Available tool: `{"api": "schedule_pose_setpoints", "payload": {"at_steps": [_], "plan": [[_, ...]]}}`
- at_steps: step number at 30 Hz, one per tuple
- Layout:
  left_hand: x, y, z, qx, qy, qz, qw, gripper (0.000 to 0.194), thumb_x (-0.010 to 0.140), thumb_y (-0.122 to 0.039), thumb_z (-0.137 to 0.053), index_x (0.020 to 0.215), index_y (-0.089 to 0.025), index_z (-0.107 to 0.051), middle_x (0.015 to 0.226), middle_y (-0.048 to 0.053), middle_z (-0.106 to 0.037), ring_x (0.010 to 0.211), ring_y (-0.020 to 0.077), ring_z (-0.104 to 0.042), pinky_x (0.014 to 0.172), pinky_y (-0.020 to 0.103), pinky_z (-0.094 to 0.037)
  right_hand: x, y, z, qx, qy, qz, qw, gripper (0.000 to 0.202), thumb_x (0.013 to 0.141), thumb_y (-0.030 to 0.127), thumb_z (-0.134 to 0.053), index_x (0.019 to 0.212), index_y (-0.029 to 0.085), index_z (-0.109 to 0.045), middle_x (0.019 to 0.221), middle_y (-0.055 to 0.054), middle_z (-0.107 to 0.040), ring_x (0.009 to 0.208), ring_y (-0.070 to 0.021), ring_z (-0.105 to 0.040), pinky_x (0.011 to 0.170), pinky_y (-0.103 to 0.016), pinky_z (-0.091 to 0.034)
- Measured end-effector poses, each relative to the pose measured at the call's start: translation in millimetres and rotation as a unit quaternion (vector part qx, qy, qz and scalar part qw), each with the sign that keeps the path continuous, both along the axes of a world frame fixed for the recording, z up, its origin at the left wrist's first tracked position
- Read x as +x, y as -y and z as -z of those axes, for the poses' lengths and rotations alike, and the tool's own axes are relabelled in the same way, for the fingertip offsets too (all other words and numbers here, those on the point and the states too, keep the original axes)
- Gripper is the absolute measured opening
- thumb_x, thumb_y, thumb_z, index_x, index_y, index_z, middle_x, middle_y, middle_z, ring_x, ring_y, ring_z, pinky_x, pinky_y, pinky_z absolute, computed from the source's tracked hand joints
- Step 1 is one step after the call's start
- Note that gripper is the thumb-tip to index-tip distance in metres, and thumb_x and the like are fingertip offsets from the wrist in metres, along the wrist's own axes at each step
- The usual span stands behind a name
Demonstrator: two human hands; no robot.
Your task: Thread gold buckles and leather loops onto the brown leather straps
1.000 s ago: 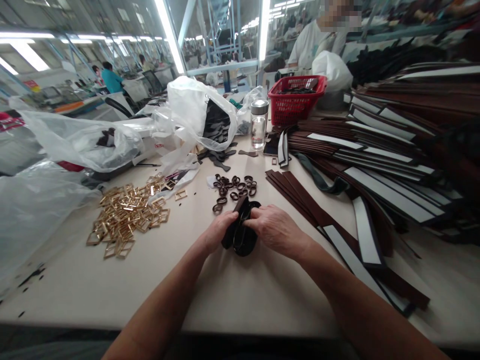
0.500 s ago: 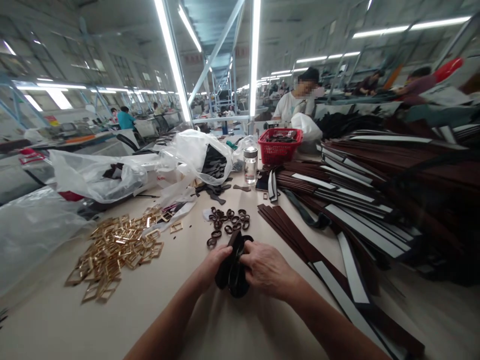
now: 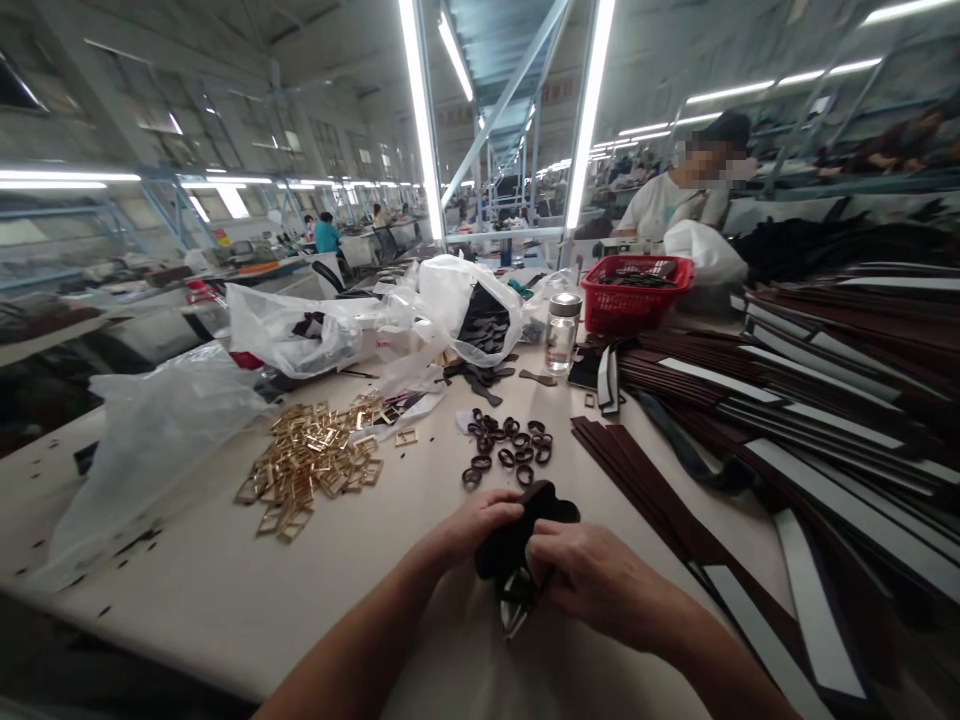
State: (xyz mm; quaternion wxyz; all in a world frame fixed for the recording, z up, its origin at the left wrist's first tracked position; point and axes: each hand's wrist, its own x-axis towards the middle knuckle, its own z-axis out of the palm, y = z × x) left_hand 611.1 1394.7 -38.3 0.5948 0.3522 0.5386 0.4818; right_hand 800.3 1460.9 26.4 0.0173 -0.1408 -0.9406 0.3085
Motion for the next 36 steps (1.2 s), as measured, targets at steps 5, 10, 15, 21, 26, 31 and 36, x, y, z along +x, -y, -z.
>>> {"api": "schedule_pose_setpoints", "payload": {"at_steps": [5, 10, 15, 21, 26, 31, 36], "plan": [[-1, 0, 5.2, 0.002, 0.101, 0.000, 0.995, 0.048, 0.068, -0.042, -0.079, 0.105, -0.011, -0.069, 0.090, 0.005, -0.069, 0.081, 0.0172, -0.061, 0.076, 0.027, -0.045, -3, -2, 3.7, -0.170, -0.142, -0.003, 0.975, 0.010, 0.081, 0.010, -0.068, 0.076, 0.019, -0.067, 0.078, 0.001, -0.065, 0.069, -0.0118, -0.059, 0.062, -0.022, -0.044], [-6, 3, 3.9, 0.004, 0.201, 0.000, 0.979, 0.069, 0.067, -0.045, -0.082, 0.124, -0.015, -0.058, 0.094, 0.009, -0.069, 0.076, 0.0210, -0.068, 0.070, 0.032, -0.052, 3, -13, 1.7, -0.252, -0.398, 0.106, 0.876, 0.012, 0.094, 0.024, -0.062, 0.090, 0.020, -0.072, 0.077, -0.003, -0.068, 0.062, -0.0129, -0.062, 0.059, -0.025, -0.052], [-53, -22, -13.6, 0.029, 0.033, -0.129, 0.991, 0.077, 0.066, -0.048, -0.082, 0.130, -0.015, -0.055, 0.097, 0.010, -0.069, 0.074, 0.0199, -0.068, 0.066, 0.030, -0.052, 10, -25, -1.9, -0.238, -0.540, 0.219, 0.777, 0.012, 0.095, 0.028, -0.062, 0.090, 0.023, -0.072, 0.079, -0.001, -0.069, 0.057, -0.0099, -0.059, 0.058, -0.025, -0.052], [-124, -95, -66.9, 0.114, -0.366, -0.340, 0.859, 0.070, 0.063, -0.029, -0.081, 0.128, -0.013, -0.059, 0.133, 0.018, -0.059, 0.125, 0.0331, -0.054, 0.101, 0.043, -0.047, 5, -33, -0.5, -0.192, -0.503, 0.292, 0.791, 0.015, 0.090, 0.035, -0.068, 0.087, 0.022, -0.075, 0.085, -0.001, -0.063, 0.055, -0.0066, -0.055, 0.052, -0.022, -0.047], [-60, -69, -89.0, 0.329, -0.412, -0.248, 0.813, 0.027, 0.087, -0.037, -0.065, 0.106, -0.020, -0.070, 0.099, 0.006, -0.070, 0.089, 0.0186, -0.067, 0.080, 0.031, -0.055, 1, -36, 2.0, -0.289, -0.510, 0.356, 0.728, 0.026, 0.081, 0.046, -0.076, 0.082, 0.020, -0.077, 0.078, -0.001, -0.063, 0.054, -0.0061, -0.053, 0.050, -0.021, -0.045], [27, -3, -72.6, 0.402, -0.485, -0.123, 0.767, 0.015, 0.089, -0.023, -0.067, 0.102, -0.021, -0.073, 0.082, 0.001, -0.065, 0.062, 0.0080, -0.059, 0.061, 0.019, -0.049, -2, -29, -7.3, -0.472, -0.488, 0.388, 0.624, 0.043, 0.058, 0.052, -0.090, 0.077, 0.017, -0.075, 0.071, -0.001, -0.068, 0.052, -0.0068, -0.057, 0.049, -0.018, -0.050], [43, 24, -58.1, 0.338, -0.530, -0.141, 0.765, 0.015, 0.091, -0.024, -0.064, 0.100, -0.021, -0.075, 0.073, 0.001, -0.065, 0.056, 0.0093, -0.057, 0.056, 0.020, -0.045, -11, -4, -15.8, -0.556, -0.434, 0.354, 0.614, 0.043, 0.055, 0.048, -0.093, 0.077, 0.016, -0.074, 0.070, 0.000, -0.069, 0.053, -0.0065, -0.060, 0.051, -0.016, -0.053]]}}
